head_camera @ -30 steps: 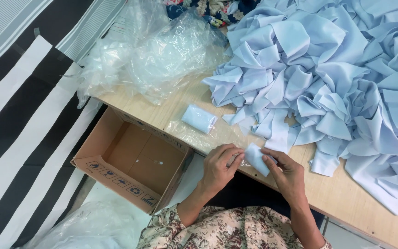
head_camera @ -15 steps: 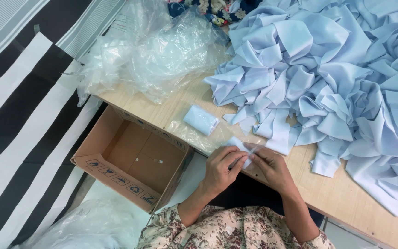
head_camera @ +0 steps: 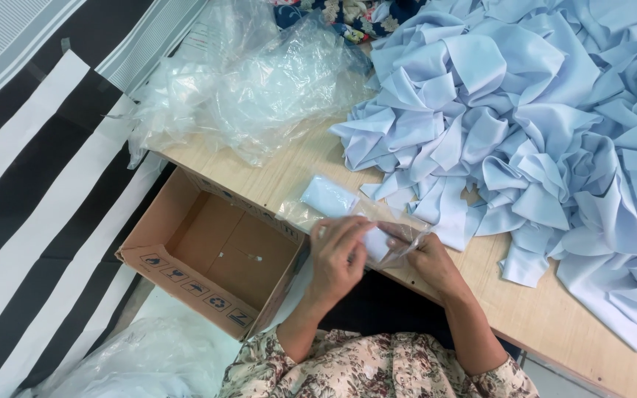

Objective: The person folds white fabric pieces into rectangles, rolls them into cylinders, and places them into plastic bags on a table next to a large pile of similar fabric.

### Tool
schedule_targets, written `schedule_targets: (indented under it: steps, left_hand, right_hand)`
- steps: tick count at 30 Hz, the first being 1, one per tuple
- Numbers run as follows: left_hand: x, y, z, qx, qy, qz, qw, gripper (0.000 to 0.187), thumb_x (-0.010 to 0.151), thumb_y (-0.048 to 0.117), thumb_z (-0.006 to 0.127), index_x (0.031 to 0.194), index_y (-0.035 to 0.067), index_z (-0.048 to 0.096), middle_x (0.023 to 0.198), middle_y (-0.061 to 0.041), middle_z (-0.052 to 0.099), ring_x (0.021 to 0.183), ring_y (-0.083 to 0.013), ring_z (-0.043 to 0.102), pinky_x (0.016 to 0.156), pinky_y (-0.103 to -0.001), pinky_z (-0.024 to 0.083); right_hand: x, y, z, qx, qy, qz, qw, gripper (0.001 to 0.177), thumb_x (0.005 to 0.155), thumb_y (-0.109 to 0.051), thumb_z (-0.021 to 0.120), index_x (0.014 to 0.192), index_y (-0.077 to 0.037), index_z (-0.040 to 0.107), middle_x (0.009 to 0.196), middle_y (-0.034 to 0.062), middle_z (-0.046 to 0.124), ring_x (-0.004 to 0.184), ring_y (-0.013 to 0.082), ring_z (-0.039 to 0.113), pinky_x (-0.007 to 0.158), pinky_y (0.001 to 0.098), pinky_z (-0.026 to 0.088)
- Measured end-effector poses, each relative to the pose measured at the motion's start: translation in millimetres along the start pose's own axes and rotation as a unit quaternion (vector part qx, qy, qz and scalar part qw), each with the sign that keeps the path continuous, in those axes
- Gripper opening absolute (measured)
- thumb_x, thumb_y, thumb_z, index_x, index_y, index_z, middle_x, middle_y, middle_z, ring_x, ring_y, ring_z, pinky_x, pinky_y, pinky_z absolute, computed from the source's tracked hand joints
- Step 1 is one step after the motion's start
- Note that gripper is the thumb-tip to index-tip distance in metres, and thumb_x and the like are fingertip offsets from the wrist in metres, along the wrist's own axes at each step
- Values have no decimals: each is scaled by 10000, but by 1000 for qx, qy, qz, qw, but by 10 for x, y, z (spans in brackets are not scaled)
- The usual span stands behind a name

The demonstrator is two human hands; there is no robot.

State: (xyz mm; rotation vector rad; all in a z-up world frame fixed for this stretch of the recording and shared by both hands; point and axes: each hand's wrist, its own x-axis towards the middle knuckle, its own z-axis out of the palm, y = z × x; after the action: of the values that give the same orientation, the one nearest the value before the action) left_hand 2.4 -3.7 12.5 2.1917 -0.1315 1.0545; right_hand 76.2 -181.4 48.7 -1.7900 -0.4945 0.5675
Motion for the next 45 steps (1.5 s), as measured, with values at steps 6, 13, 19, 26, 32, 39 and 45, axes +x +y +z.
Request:
schedule_targets:
  steps: [6, 13, 19, 26, 32, 39, 45]
  left_hand:
    - [192, -285, -352, 109, -117, -81, 984, 340, 967, 75, 508, 1250, 108, 694, 1466, -184, 569, 1417, -443, 414, 1031, -805, 14]
    - [0, -399, -237, 84, -175, -107, 975, 442, 1063, 240, 376, 1458, 167, 560, 1622, -167, 371, 1526, -400, 225, 1108, -753, -38]
    - [13, -311, -230, 61, -169, -110, 978, 471, 1095, 342, 329, 1504, 196, 513, 1638, -160, 341, 1533, -413, 190, 1108, -760, -32]
    - [-24, -279, -175, 103, -144, -111, 978, 523, 1075, 399, 373, 1562, 218, 432, 1674, -194, 237, 1539, -473, 82, 1069, -800, -63]
    - [-1, -214, -161, 129, -143, -107, 976, 510, 1086, 398, 356, 1573, 255, 411, 1692, -217, 135, 1532, -503, -12, 1052, -811, -69]
    - [5, -217, -152, 116, -156, -105, 975, 518, 1096, 383, 308, 1595, 256, 368, 1704, -193, 114, 1543, -479, -27, 1046, -805, -104]
    - [-38, -213, -127, 112, -177, -101, 973, 520, 1104, 368, 276, 1611, 262, 320, 1707, -174, 115, 1550, -451, -43, 1036, -808, -129]
  right_hand:
    - [4, 32, 8, -1, -38, 25, 999, 378, 937, -213, 684, 1292, -103, 752, 1206, 146, 784, 1080, 230, 718, 1013, 424, 517]
    - [103, -165, 0, -8, -86, 15, 996, 325, 935, -129, 675, 1233, -42, 773, 1204, 209, 772, 1106, 276, 702, 1005, 461, 514]
    - [213, -394, 65, -55, -103, 41, 992, 368, 884, -43, 571, 1179, -39, 790, 1100, 209, 802, 998, 294, 742, 937, 488, 537]
    - [262, -145, 305, -24, -6, 18, 1000, 307, 903, -191, 743, 1168, -44, 792, 1100, 176, 793, 1047, 306, 742, 946, 440, 556]
    - [279, -19, 454, -89, 79, 8, 993, 283, 863, -257, 802, 1124, -150, 811, 1057, 82, 793, 1052, 273, 743, 941, 400, 570]
    - [180, -658, 608, 229, 35, 74, 970, 536, 768, 97, 528, 1281, 76, 681, 1071, 202, 726, 992, 306, 698, 875, 471, 604]
    - [245, -489, 611, 399, 16, 133, 907, 548, 762, 123, 543, 1307, 115, 604, 1055, 236, 678, 912, 295, 666, 752, 421, 594]
